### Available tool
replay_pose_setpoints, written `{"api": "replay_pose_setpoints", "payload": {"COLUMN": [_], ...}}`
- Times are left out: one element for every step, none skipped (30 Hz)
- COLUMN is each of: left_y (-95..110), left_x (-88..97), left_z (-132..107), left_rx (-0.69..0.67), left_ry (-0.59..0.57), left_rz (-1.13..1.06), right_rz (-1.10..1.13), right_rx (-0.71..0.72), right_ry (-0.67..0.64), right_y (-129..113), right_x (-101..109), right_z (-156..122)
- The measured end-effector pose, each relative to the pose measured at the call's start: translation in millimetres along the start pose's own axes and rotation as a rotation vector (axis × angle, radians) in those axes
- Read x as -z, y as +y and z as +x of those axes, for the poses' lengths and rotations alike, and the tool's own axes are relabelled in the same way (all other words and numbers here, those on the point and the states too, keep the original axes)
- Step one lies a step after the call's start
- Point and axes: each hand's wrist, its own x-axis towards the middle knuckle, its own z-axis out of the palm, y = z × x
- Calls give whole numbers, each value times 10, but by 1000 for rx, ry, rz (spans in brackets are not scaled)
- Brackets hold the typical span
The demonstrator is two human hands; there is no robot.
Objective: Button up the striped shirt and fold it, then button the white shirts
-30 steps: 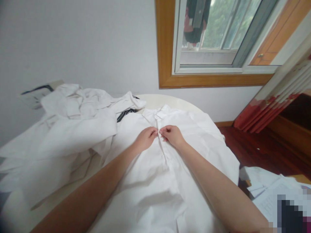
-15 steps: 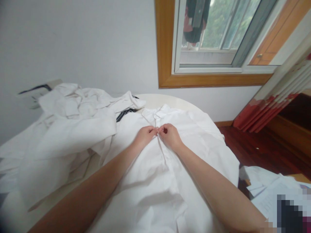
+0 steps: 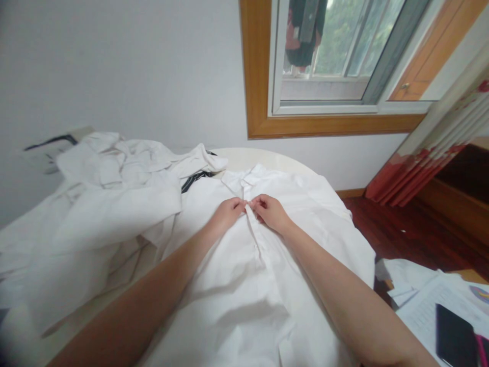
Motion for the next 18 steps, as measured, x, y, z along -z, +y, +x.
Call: {"api": "replay_pose_setpoints", "payload": {"left_y": [-3, -5, -4, -1, 3, 10, 16, 22, 27, 29, 31, 31, 32, 32, 34, 36, 40, 46], "left_x": [-9, -19, -29, -38, -46, -53, -58, -61, -61, -60, -57, -52, -48, -44, -41, -39, -39, -40], "left_z": [-9, -20, -32, -43, -54, -63, -70, -76, -79, -81, -82, -82, -82, -83, -84, -87, -90, -94], "left_rx": [-25, -48, -67, -83, -98, -112, -124, -135, -145, -151, -154, -158, -160, -161, -162, -164, -167, -174], "left_ry": [10, 20, 33, 46, 58, 70, 81, 88, 92, 90, 85, 75, 63, 54, 46, 44, 47, 54], "left_rz": [20, 41, 64, 88, 111, 133, 152, 168, 176, 176, 166, 151, 135, 124, 122, 131, 153, 183], "right_rz": [-39, -107, -195, -294, -395, -487, -562, -620, -661, -686, -697, -697, -687, -671, -649, -623, -593, -561], "right_rx": [-1, 13, 46, 93, 142, 184, 213, 230, 237, 242, 248, 253, 256, 256, 253, 247, 239, 230], "right_ry": [5, 11, 19, 31, 42, 56, 67, 72, 73, 72, 70, 68, 66, 68, 68, 67, 66, 67], "right_y": [-7, -15, -24, -32, -37, -40, -40, -38, -33, -27, -22, -16, -11, -7, -2, 3, 9, 16], "right_x": [0, -3, -7, -14, -22, -32, -42, -52, -60, -67, -72, -74, -73, -69, -64, -57, -49, -41], "right_z": [2, 8, 15, 24, 33, 43, 51, 58, 62, 66, 69, 71, 74, 78, 84, 91, 99, 108]}}
